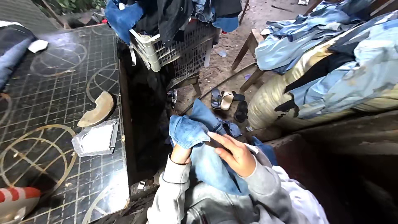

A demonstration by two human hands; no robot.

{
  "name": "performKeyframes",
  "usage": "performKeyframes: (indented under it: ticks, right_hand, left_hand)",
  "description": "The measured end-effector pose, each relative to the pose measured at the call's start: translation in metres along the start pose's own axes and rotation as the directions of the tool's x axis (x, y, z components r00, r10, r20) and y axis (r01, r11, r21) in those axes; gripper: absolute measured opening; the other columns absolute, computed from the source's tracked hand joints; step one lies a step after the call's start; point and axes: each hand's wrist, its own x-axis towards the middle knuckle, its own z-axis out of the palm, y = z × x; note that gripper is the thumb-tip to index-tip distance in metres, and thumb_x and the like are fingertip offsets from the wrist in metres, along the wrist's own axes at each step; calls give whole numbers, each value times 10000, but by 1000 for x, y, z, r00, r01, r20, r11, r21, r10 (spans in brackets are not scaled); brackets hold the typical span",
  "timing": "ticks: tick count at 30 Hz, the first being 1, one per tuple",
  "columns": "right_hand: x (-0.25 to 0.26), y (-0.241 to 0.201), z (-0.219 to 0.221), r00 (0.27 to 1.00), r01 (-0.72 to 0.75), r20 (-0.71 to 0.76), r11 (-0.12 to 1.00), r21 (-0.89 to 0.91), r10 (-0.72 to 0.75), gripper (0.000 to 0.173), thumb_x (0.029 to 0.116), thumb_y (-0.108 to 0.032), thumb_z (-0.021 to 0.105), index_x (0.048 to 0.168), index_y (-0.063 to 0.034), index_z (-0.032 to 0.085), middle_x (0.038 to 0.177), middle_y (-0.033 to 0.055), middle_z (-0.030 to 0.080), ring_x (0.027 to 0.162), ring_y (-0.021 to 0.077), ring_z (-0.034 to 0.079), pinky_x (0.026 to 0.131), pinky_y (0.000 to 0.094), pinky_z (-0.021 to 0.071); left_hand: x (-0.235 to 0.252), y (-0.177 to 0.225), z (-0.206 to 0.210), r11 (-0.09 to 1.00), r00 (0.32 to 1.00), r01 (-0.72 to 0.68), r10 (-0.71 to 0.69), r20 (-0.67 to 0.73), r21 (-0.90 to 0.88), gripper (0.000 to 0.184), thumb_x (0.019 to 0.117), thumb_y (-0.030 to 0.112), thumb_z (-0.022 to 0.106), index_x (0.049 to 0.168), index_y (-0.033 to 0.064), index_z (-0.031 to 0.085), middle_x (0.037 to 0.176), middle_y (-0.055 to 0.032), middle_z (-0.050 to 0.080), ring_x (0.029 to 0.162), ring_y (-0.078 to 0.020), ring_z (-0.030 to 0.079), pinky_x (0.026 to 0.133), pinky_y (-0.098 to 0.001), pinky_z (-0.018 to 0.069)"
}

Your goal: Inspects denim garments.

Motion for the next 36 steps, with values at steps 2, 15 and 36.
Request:
performKeyframes:
  ticks: [2,15,36]
  right_hand:
    - [3,0,-5,998,-43,45,971,234,33,480,1085,-367,456,1363,-22,642,1123,123,728,929,30,660,866,200,539]
    - [9,-10,-12,998,41,48,982,-186,-33,516,1037,-527,468,1361,-181,672,830,115,677,638,185,629,567,317,545]
    - [15,0,16,995,90,-39,992,87,-87,456,1054,-422,506,1287,-81,700,930,124,722,797,72,662,768,184,548]
  left_hand:
    - [1,-2,-3,1000,999,4,-4,47,0,314,906,-82,533,977,170,705,916,64,772,876,-23,724,831,-232,603]
    - [0,-7,-21,940,966,-244,215,143,238,249,808,11,767,998,164,717,934,146,754,906,68,684,832,-154,567]
    - [-11,-1,-28,927,957,-282,251,148,249,240,836,18,749,1036,145,712,989,155,746,971,82,664,897,-158,544]
